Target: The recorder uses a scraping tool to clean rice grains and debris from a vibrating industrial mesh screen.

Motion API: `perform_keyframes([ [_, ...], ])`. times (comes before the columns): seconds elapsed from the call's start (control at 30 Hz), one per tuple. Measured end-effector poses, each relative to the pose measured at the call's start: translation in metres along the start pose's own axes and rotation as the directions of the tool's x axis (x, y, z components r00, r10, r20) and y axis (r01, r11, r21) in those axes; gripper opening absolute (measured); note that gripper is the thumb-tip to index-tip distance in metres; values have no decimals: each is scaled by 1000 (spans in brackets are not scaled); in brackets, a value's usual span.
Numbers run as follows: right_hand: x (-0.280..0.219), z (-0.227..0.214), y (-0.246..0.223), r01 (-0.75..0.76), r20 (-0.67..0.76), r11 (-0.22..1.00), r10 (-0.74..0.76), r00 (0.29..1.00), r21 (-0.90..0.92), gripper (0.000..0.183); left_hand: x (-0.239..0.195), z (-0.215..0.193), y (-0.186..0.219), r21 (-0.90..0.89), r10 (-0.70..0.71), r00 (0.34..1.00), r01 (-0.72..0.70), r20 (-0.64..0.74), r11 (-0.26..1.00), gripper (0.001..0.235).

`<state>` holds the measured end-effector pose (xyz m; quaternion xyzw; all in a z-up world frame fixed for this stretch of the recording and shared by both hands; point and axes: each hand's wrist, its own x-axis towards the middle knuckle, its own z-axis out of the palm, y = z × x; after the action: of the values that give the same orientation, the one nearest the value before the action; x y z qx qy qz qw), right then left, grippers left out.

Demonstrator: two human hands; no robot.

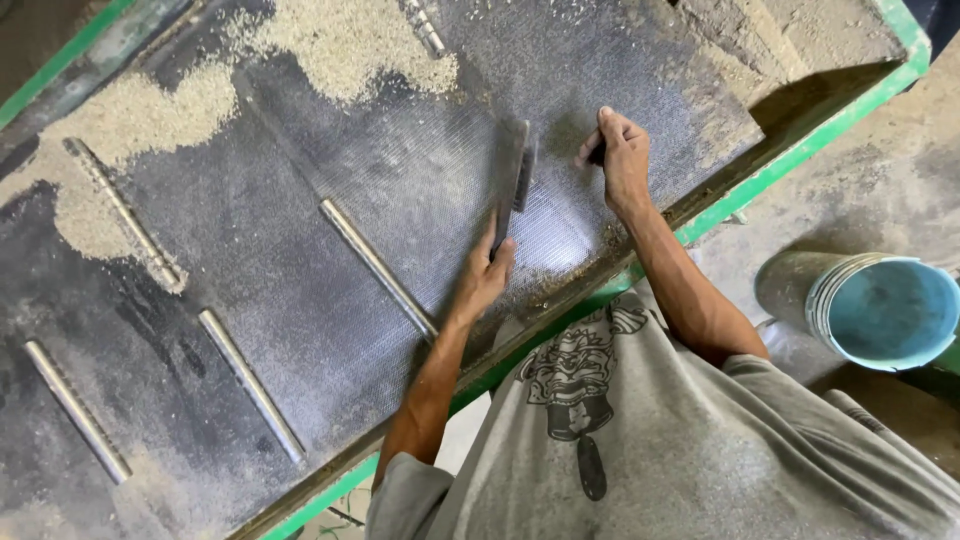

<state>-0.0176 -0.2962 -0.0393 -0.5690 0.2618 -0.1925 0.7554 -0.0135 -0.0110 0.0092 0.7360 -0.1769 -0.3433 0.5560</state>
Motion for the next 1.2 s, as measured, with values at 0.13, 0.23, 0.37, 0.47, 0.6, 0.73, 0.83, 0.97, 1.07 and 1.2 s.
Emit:
perform_keyframes([
  [0.13, -5, 0, -1, -11, 12, 995, 10, 1000, 97, 42, -3, -7, 5, 247, -137, 987, 112, 88, 963, 67],
  [0.23, -6, -2, 1, -21, -4, 999, 21, 1000, 32, 42, 1, -4, -5, 54, 42, 998, -44, 37, 998, 67],
  [0.37, -7, -1, 0, -18, -9, 1000, 19, 1000, 16, 41, 8, -3, -23, 174, -7, 999, 0, 44, 985, 69],
  [0.47, -3, 0, -3, -5, -5, 1000, 5, 1000, 15, 40, 12, -4, -27, 155, 115, 993, -111, -21, 982, 70],
  [0.6, -3, 3, -3, -32, 22, 998, 31, 999, 52, 40, 13, -15, -22, 279, -213, 975, 223, -64, 934, 85],
  [0.73, -10, 15, -8, -24, 45, 1000, 24, 999, -4, 41, 8, -32, -39, 158, -84, 978, 115, -191, 981, 90],
  [0.83, -24, 25, 0, -26, 77, 1000, 25, 997, 10, 40, -11, -42, -56, 135, -35, 998, 42, -53, 990, 82],
  [0.97, -32, 71, 5, 293, 277, 902, -207, 938, -318, 39, -37, -33, -14, 387, -100, 965, 191, -244, 902, 68],
  [1.07, -61, 125, -19, 736, 618, 596, -457, 639, -321, 29, -74, -17, -15, 547, -133, 930, 313, -343, 776, 64],
  [1.2, -79, 183, 22, 954, 781, 286, -614, 112, 88, 35, -107, 5, -35, 757, 217, 870, 232, -442, 611, 85],
])
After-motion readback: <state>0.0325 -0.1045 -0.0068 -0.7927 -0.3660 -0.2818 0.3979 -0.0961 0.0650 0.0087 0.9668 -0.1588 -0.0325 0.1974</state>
